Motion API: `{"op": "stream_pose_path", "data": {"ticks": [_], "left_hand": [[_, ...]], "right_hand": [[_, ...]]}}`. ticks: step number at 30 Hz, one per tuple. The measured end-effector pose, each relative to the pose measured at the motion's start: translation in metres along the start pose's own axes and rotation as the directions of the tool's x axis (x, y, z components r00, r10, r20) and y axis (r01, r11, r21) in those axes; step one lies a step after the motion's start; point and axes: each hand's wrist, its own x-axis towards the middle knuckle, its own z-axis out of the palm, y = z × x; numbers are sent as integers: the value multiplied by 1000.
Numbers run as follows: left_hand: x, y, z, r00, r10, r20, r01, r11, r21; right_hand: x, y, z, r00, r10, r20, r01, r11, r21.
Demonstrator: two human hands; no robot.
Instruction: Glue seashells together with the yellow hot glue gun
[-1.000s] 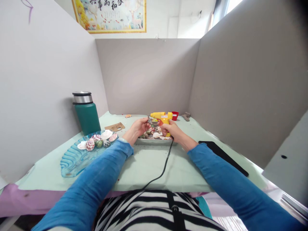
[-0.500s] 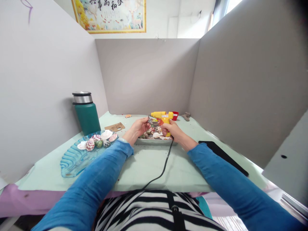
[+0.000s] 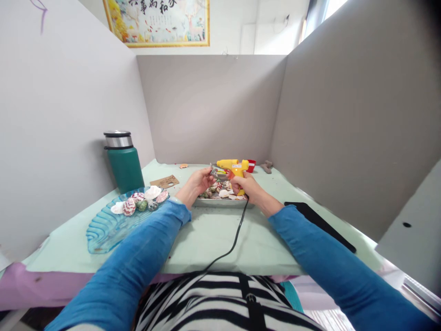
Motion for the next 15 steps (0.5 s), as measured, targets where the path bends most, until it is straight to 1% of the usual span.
{"op": "stream_pose_path", "data": {"ticks": [9,15], "left_hand": [[2,-1,-2,999,-1,32,0,1000,29],[4,-1,-2,1000,-11,-9,11,1000,27]], "right_hand": [[0,0,1,1000,5,13,-5,1000,5],[1,1,1,1000,-4,21,4,1000,3]]}}
